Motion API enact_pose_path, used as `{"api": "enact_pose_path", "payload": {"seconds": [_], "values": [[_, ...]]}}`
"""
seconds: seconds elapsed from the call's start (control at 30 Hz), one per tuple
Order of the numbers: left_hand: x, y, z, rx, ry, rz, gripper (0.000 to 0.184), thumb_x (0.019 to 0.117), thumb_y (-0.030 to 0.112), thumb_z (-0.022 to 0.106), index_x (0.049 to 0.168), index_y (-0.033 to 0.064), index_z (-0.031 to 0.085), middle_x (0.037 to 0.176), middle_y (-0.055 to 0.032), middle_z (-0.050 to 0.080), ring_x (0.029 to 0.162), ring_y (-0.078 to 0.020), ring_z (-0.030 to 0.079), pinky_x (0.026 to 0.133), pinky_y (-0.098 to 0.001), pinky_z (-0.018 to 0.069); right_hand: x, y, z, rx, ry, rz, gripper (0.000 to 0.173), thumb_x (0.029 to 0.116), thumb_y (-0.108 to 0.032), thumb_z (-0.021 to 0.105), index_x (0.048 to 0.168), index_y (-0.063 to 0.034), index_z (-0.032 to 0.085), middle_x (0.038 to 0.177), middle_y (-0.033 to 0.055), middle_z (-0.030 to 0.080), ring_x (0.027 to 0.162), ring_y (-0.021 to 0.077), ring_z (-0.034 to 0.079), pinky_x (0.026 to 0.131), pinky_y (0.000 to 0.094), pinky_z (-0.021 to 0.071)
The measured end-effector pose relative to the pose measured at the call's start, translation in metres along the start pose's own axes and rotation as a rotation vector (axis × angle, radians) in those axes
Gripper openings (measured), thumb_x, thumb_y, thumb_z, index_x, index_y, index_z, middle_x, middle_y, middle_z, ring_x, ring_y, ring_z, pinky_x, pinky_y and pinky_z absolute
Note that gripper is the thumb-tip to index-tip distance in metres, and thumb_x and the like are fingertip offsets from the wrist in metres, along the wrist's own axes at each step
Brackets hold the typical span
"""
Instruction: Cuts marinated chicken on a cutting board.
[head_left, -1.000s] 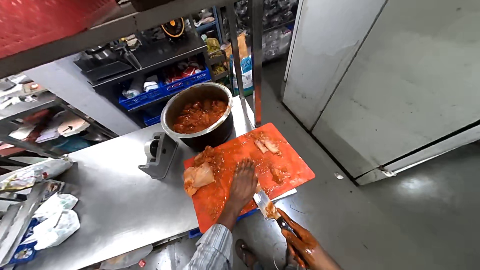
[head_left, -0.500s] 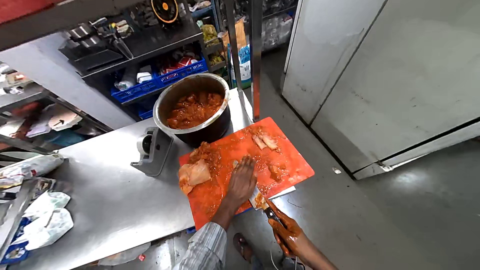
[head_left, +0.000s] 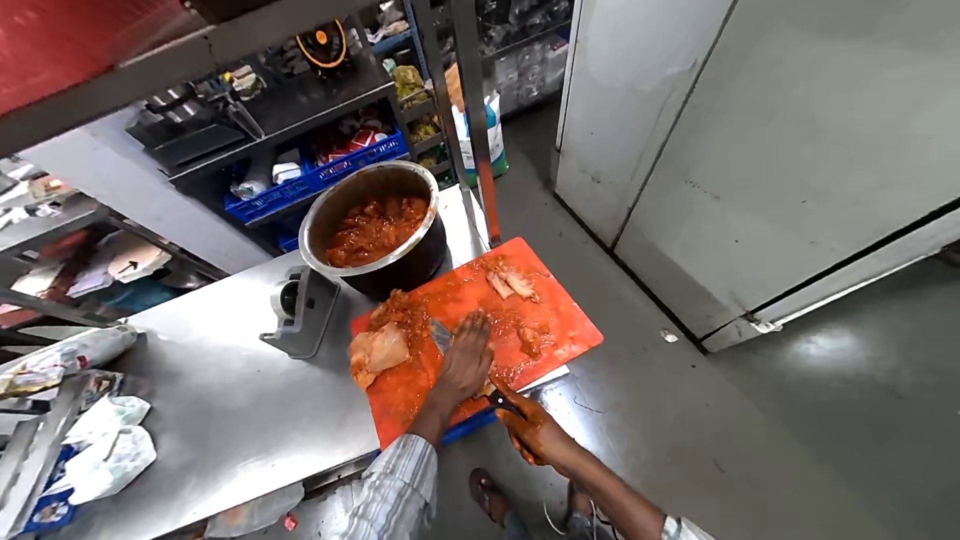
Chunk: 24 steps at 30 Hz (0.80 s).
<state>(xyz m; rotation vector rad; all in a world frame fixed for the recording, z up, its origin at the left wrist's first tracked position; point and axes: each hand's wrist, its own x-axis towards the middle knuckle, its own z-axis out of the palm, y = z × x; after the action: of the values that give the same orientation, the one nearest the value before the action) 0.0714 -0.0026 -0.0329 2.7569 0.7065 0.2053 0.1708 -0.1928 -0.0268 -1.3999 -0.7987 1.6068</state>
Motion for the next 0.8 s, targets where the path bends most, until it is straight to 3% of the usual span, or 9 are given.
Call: {"api": "enact_pose_path", "payload": {"seconds": [0.23, 0.4, 0.47, 0.53, 0.63, 0.73, 0.8], "values": [[0.002, 0.002, -0.004, 0.083, -0.083, -0.087, 0.059, 0.1106, 0.034, 0.025, 0.162, 0.0069, 0.031, 0.171, -0.0099, 0.025, 0.161, -0.0251, 0.014, 0.131, -0.0476, 0.0080, -0.041, 0.021, 0.015, -0.026, -0.041, -0.004, 0.062, 0.1069, -0.031, 0.050, 0.163, -0.0256, 0.025, 0.078, 0.0051, 0.057, 0.048, 0.0143, 0.051, 0.046, 0.0319, 0.0481], [0.006, -0.010, -0.014, -0.020, -0.171, -0.078, 0.061, 0.1123, 0.042, 0.022, 0.165, 0.0112, 0.024, 0.173, -0.0079, 0.019, 0.161, -0.0263, 0.009, 0.129, -0.0542, 0.0026, -0.042, 0.027, 0.021, -0.051, -0.178, -0.054, 0.063, 0.1065, -0.031, 0.051, 0.163, -0.0272, 0.025, 0.083, 0.0066, 0.058, 0.050, 0.0144, 0.049, 0.047, 0.0324, 0.0469], [0.007, -0.004, -0.042, -0.119, -0.095, -0.177, 0.061, 0.1128, 0.043, 0.029, 0.164, 0.0090, 0.028, 0.171, -0.0118, 0.024, 0.159, -0.0316, 0.017, 0.128, -0.0585, 0.0098, -0.039, 0.022, 0.018, -0.032, -0.190, -0.054, 0.063, 0.1063, -0.031, 0.051, 0.163, -0.0273, 0.025, 0.083, 0.0063, 0.058, 0.050, 0.0143, 0.049, 0.046, 0.0320, 0.0463], [0.003, 0.012, -0.090, -0.209, 0.082, -0.301, 0.059, 0.1128, 0.038, 0.035, 0.163, 0.0078, 0.030, 0.170, -0.0126, 0.026, 0.158, -0.0354, 0.022, 0.127, -0.0606, 0.0161, -0.037, 0.012, 0.013, -0.023, -0.187, -0.034, 0.063, 0.1063, -0.031, 0.051, 0.163, -0.0262, 0.025, 0.081, 0.0061, 0.058, 0.049, 0.0146, 0.050, 0.046, 0.0321, 0.0470], [-0.003, 0.015, -0.141, -0.284, 0.321, -0.399, 0.062, 0.1116, 0.040, 0.038, 0.164, 0.0089, 0.026, 0.171, -0.0126, 0.024, 0.159, -0.0341, 0.019, 0.127, -0.0603, 0.0138, -0.042, -0.010, -0.003, -0.012, -0.183, -0.025, 0.064, 0.1064, -0.033, 0.051, 0.163, -0.0263, 0.024, 0.075, 0.0046, 0.057, 0.047, 0.0140, 0.050, 0.044, 0.0306, 0.0468], [-0.025, 0.015, -0.145, -0.394, 0.563, -0.519, 0.054, 0.1098, 0.036, 0.048, 0.156, 0.0088, 0.042, 0.157, -0.0161, 0.047, 0.143, -0.0342, 0.047, 0.118, -0.0573, 0.0375, -0.055, -0.029, -0.027, 0.033, -0.143, -0.084, 0.063, 0.1059, -0.031, 0.052, 0.162, -0.0223, 0.026, 0.069, 0.0015, 0.054, 0.045, 0.0117, 0.049, 0.041, 0.0276, 0.0452], [-0.040, 0.023, -0.120, -0.372, 0.573, -0.660, 0.045, 0.1091, 0.031, 0.050, 0.146, 0.0065, 0.052, 0.143, -0.0179, 0.060, 0.129, -0.0354, 0.060, 0.109, -0.0576, 0.0472, -0.069, -0.038, -0.049, 0.052, -0.068, -0.111, 0.062, 0.1059, -0.029, 0.052, 0.162, -0.0202, 0.027, 0.067, 0.0005, 0.054, 0.045, 0.0108, 0.048, 0.040, 0.0266, 0.0436]]}}
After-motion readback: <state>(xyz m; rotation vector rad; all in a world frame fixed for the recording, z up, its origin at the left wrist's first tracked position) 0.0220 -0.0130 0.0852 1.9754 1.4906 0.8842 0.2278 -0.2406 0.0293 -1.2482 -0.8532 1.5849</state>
